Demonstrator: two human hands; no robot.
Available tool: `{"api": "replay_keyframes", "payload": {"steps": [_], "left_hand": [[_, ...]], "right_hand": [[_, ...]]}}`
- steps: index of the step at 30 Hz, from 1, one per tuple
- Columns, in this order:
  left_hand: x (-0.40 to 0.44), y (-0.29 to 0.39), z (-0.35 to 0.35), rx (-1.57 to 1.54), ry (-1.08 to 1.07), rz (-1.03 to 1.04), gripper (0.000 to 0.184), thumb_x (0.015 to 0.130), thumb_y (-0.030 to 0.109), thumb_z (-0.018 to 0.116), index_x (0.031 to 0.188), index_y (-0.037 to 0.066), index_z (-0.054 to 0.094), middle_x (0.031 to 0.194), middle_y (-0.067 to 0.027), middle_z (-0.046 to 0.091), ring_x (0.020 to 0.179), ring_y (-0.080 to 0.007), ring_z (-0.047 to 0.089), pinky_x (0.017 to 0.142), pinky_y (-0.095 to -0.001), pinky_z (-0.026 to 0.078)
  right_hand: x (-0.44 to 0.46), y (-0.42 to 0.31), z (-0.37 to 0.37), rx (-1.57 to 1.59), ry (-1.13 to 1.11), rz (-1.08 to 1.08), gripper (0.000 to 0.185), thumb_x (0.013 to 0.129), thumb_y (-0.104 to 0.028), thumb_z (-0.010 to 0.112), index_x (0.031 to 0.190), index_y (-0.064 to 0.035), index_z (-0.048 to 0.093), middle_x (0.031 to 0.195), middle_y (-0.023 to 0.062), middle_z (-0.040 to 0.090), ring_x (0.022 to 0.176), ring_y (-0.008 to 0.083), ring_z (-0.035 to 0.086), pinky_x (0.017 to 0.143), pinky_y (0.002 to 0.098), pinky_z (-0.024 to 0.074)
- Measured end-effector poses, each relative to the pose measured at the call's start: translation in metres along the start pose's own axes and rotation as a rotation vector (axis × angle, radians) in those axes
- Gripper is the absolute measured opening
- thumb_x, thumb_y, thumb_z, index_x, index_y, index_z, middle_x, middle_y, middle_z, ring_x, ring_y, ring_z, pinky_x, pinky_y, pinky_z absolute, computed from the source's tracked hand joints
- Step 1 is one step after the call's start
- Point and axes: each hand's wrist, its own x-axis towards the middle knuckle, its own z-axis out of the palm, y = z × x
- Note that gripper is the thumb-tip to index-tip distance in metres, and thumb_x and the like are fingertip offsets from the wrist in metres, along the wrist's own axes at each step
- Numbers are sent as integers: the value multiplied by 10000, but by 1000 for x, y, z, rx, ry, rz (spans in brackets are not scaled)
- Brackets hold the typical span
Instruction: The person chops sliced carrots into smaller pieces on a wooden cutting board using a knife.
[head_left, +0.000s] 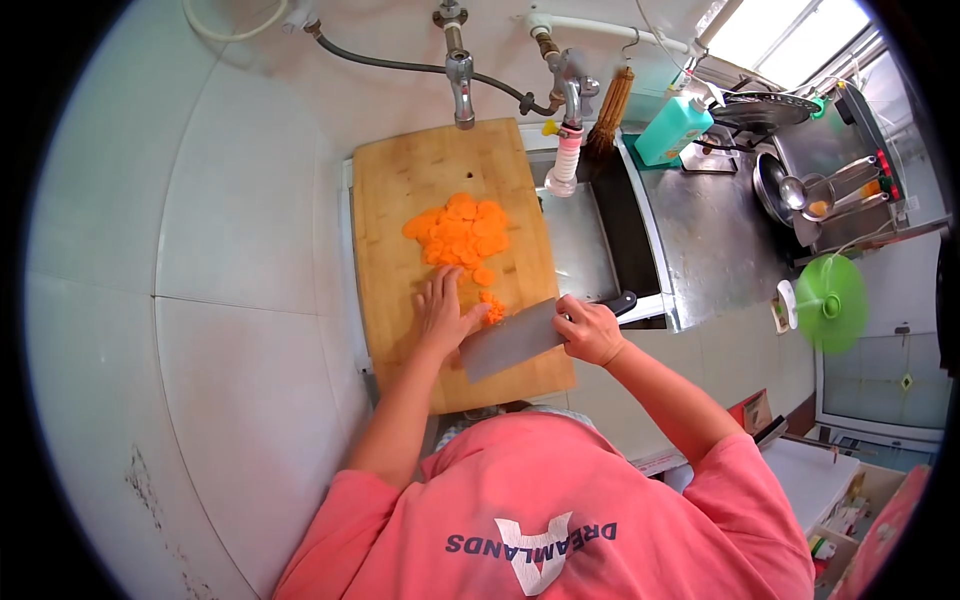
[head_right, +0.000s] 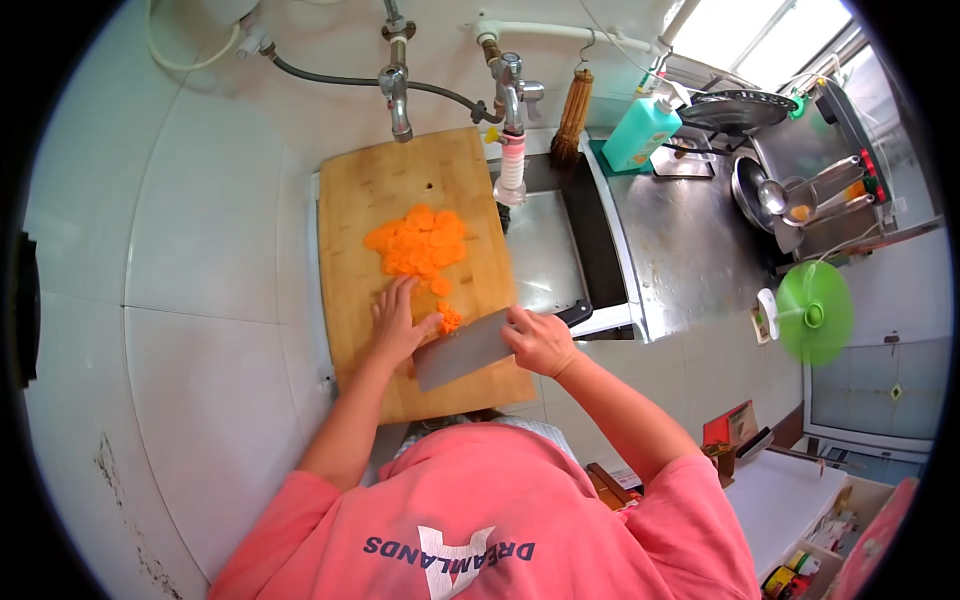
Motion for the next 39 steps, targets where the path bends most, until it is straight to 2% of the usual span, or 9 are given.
{"api": "replay_keyframes", "payload": {"steps": [4, 7, 23, 25, 29, 32, 34, 36, 39], "left_hand": [[-9, 17, -18, -70, -11, 143, 839, 687, 471, 745, 1341, 110, 363, 1399, -73, 365, 1197, -320, 391, 963, -476, 294], [-7, 16, -9, -36, 19, 12, 847, 685, 473, 746, 1346, 111, 359, 1397, -78, 366, 1201, -319, 392, 955, -476, 300], [-10, -13, 2, -202, 183, 34, 750, 725, 359, 747, 1328, 120, 368, 1362, -90, 398, 1218, -316, 404, 967, -520, 298], [-20, 6, -20, -133, 24, 45, 702, 741, 321, 735, 1314, 122, 381, 1338, -86, 419, 1236, -313, 392, 958, -521, 306], [-14, -4, 3, -85, 90, -76, 593, 758, 276, 720, 1259, 132, 437, 1287, -88, 458, 1189, -315, 430, 923, -493, 355], [-4, -18, 1, -213, 174, -79, 363, 794, 203, 677, 1118, 108, 543, 1169, -97, 533, 1086, -312, 492, 864, -432, 414], [-1, -29, -5, -256, 70, -2, 157, 822, 121, 623, 971, 73, 602, 1039, -106, 579, 990, -311, 526, 812, -393, 445], [-4, -34, -9, -237, 97, -26, 128, 829, 94, 601, 953, 68, 617, 1009, -106, 587, 980, -307, 531, 811, -390, 449], [-7, -36, -4, -176, 104, 35, 155, 836, 54, 566, 978, 66, 629, 1001, -107, 589, 984, -305, 530, 827, -393, 447]], "right_hand": [[3, -2, 3, 12, 6, 6, 152, 582, -42, 602, 711, -81, 532, 854, 57, 501, 701, 197, 586, 518, 322, 477], [5, -4, 4, 3, 8, -5, 147, 590, -48, 604, 717, -83, 537, 851, 58, 498, 701, 199, 588, 521, 322, 476], [11, -16, 13, 30, 13, -80, 125, 615, -72, 603, 713, -99, 529, 847, 61, 488, 682, 198, 587, 519, 321, 469], [11, -18, 16, 18, 4, -50, 135, 610, -73, 609, 715, -102, 529, 852, 59, 489, 684, 196, 586, 515, 322, 469], [13, -19, 14, 8, -20, -40, 146, 602, -69, 616, 714, -104, 530, 856, 57, 491, 689, 197, 588, 511, 327, 470], [12, -20, 10, -2, -40, -10, 147, 602, -58, 617, 715, -101, 534, 853, 53, 499, 684, 204, 589, 512, 329, 471], [9, -16, 6, 16, -40, 58, 148, 604, -50, 616, 722, -94, 537, 853, 52, 516, 671, 214, 589, 511, 339, 473], [4, -13, 1, 40, -27, 95, 154, 602, -35, 626, 720, -87, 543, 863, 47, 531, 650, 232, 586, 507, 352, 469], [-8, -9, 0, 153, -45, 441, 152, 585, 13, 650, 666, -77, 558, 843, 44, 548, 634, 269, 579, 525, 364, 464]]}}
